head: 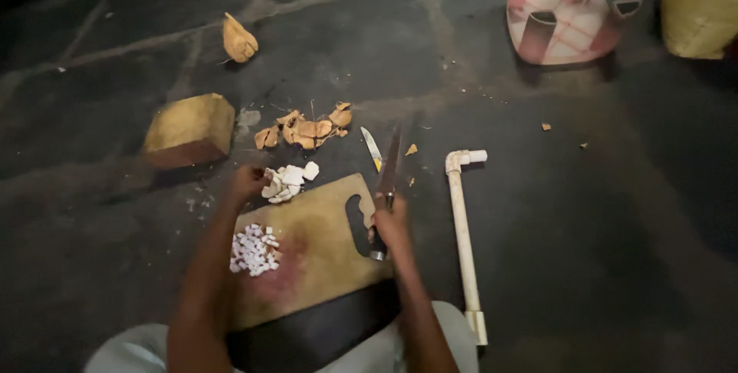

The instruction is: The person sits on the floor and uses a knife to chop white coconut pieces into small cubes on a wooden cutting board. The chopped pieces accumulate on the board as the person continues to slice the coconut.

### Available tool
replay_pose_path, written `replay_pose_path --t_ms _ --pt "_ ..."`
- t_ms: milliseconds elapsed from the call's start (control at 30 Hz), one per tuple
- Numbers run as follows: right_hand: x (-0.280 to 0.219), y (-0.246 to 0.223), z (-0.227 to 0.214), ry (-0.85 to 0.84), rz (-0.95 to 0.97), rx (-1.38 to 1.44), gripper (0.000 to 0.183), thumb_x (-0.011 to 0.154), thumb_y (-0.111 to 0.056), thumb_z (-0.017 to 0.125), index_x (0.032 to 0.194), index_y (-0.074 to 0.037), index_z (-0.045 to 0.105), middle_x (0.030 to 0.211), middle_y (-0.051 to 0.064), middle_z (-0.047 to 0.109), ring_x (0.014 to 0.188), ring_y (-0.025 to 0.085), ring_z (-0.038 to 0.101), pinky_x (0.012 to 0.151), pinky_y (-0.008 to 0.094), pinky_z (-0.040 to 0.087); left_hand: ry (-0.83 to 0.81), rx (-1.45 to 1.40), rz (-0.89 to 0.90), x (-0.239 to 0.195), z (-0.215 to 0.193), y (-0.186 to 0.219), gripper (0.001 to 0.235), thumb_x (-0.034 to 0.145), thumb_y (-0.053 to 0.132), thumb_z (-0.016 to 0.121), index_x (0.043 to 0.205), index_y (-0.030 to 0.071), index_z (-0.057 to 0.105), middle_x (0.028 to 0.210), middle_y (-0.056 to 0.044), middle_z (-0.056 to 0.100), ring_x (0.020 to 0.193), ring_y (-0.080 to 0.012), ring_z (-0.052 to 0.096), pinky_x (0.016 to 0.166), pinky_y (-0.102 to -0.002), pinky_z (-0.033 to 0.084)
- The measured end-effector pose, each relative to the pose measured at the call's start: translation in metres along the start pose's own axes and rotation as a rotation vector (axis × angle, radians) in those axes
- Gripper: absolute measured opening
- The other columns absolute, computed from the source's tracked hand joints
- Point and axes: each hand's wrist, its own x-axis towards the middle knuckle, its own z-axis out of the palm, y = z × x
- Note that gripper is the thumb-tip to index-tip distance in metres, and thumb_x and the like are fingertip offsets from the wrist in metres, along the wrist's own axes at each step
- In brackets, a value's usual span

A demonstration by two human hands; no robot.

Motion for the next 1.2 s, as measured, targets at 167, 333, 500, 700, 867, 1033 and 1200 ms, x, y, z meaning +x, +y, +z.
replay_pose_path --t_ms 167,333,500,700,867,1033,1200 --pt "0.000 0.023 0.012 0.015 -0.087 -0.215 0.020 0.102 -0.021 0.055 0.093 -0.002 0.054 0.056 0.006 0.050 0.037 0.020 0.051 0.033 0.037 0.043 -0.077 -0.263 0.215 -0.028 0.032 -0.014 0.028 0.086 0.020 0.082 0.101 -0.001 0.074 0.078 -0.007 0.069 0.070 -0.0084 0.059 0.063 -0.031 0.051" --pt "-0.021 0.037 0.041 -0.018 -0.062 -0.612 0.018 0.097 -0.022 0.057 0.098 -0.004 0.055 0.062 0.007 0.058 0.046 0.022 0.060 0.042 0.039 0.049 -0.091 -0.489 0.234 -0.098 0.083 -0.005 0.019 0.088 0.015 0.080 0.098 0.000 0.075 0.086 -0.004 0.075 0.076 -0.0098 0.067 0.072 -0.029 0.058" --pt "-0.052 0.052 0.065 -0.165 -0.025 -0.818 0.030 0.101 -0.032 0.061 0.099 -0.002 0.060 0.066 0.011 0.062 0.051 0.020 0.062 0.049 0.039 0.051 -0.050 -0.447 0.141 -0.136 0.104 0.037 0.016 0.083 0.016 0.079 0.093 0.004 0.075 0.076 -0.008 0.074 0.066 -0.0134 0.068 0.064 -0.032 0.056" --pt "-0.062 0.066 0.079 -0.124 -0.111 -0.940 0.030 0.098 -0.033 0.061 0.101 -0.004 0.057 0.068 0.012 0.062 0.053 0.021 0.064 0.052 0.039 0.052 -0.027 -0.316 0.256 -0.142 0.091 0.059 0.023 0.082 0.015 0.080 0.078 -0.003 0.066 0.064 -0.019 0.059 0.057 -0.0279 0.057 0.059 -0.038 0.049" --pt "-0.059 0.070 0.080 -0.087 -0.363 -1.076 0.031 0.099 -0.033 0.066 0.096 -0.002 0.061 0.070 0.015 0.064 0.060 0.025 0.063 0.058 0.042 0.050 -0.008 -0.491 0.263 -0.136 0.100 0.050 0.010 0.071 0.007 0.079 0.072 0.003 0.070 0.063 -0.012 0.066 0.056 -0.0208 0.064 0.057 -0.036 0.050" --pt "-0.061 0.066 0.078 -0.061 -0.057 -1.006 0.032 0.098 -0.033 0.060 0.096 -0.002 0.055 0.071 0.017 0.063 0.058 0.029 0.064 0.057 0.045 0.051 0.013 -0.502 0.397 -0.133 0.116 0.047 0.009 0.064 0.000 0.077 0.069 0.005 0.071 0.075 -0.010 0.067 0.066 -0.0205 0.066 0.060 -0.033 0.053" --pt "-0.056 0.065 0.074 -0.145 -0.335 -1.016 0.032 0.099 -0.031 0.064 0.094 0.000 0.056 0.068 0.016 0.063 0.057 0.027 0.063 0.053 0.043 0.049 -0.123 -0.525 0.383 -0.139 0.109 0.051 0.026 0.067 0.002 0.079 0.085 0.002 0.061 0.076 -0.010 0.063 0.067 -0.0214 0.063 0.062 -0.035 0.052"
